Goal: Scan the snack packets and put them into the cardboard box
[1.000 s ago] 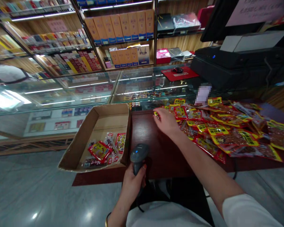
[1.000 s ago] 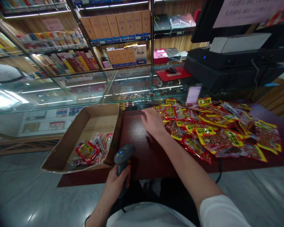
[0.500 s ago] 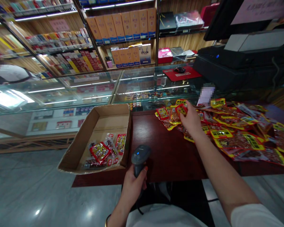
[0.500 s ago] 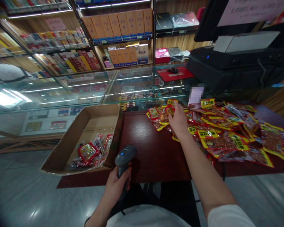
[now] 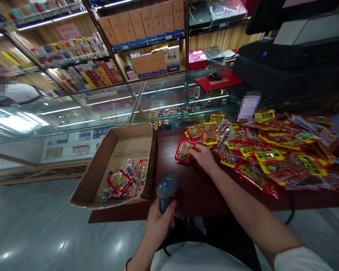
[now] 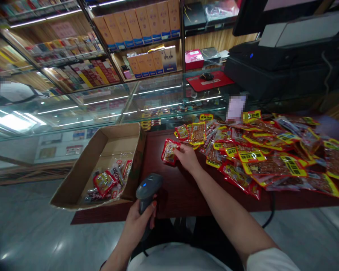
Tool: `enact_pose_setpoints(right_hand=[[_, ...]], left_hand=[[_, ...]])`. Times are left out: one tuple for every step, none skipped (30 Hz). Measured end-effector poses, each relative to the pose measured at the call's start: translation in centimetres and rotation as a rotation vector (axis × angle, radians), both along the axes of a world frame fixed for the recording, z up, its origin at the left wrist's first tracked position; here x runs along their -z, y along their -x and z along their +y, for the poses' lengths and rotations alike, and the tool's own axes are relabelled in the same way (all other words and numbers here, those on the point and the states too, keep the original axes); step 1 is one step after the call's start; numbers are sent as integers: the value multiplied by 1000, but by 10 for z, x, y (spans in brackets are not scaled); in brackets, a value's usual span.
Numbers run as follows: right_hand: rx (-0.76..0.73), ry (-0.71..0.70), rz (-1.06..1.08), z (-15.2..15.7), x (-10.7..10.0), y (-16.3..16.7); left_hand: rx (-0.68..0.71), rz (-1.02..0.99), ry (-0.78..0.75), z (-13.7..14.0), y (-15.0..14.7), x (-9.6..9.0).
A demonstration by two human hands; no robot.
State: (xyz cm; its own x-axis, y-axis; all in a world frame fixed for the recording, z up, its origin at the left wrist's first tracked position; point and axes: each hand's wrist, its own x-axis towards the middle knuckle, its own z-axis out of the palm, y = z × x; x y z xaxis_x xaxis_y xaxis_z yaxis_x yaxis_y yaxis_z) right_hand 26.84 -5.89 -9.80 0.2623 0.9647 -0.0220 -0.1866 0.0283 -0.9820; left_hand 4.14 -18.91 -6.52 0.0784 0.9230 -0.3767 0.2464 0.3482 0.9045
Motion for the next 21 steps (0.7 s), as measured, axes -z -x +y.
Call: enact_pose_setpoints(right_hand=[[-21,-3,5,2,2,-2],[-35,4,18,3,5,-4],[-42,20,37,5,6,-6],[-41,38,57,6,8,-8],[-33,53,73,8,10,-9],[-26,62,84,9,11,-10],[-20,66,89,10,12,-10],[-20,66,89,11,13,-9],[-24,60,85,12,14,-9],[-34,52,78,12,14,-8],[-45,44,66,12,15,-7],[-53,37,50,11,15,-6],[-57,30,31,11,15,-5],[-57,24,11,10,16,-5],[-58,18,-8,9,16,-5],[-60,12,-22,8,16,-4],[-64,8,-29,8,15,-4],[-71,5,-34,7,15,-5],[-78,3,-37,7,14,-5],[-86,1,-38,7,13,-5],[-93,-1,-39,7,12,-5]], left_hand=[[8,20,-4,-1,-1,-3],[20,44,-7,-3,-2,-6],[32,69,-11,-4,-3,-10],[41,95,-14,-5,-5,-14],[48,118,-18,-7,-6,-18],[52,137,-22,-8,-7,-22],[57,151,-29,-8,-7,-25],[62,162,-39,-9,-7,-27],[67,170,-50,-9,-6,-29],[76,177,-60,-8,-5,-30],[83,181,-68,-8,-4,-30],[88,183,-74,-8,-2,-30],[90,183,-75,-7,-1,-30],[91,182,-73,-7,0,-29],[94,178,-70,-7,1,-29],[97,172,-65,-7,1,-29],[97,165,-61,-8,2,-28],[98,156,-57,-8,1,-28],[97,146,-52,-9,1,-28],[97,137,-47,-9,1,-28],[98,129,-42,-9,0,-28]])
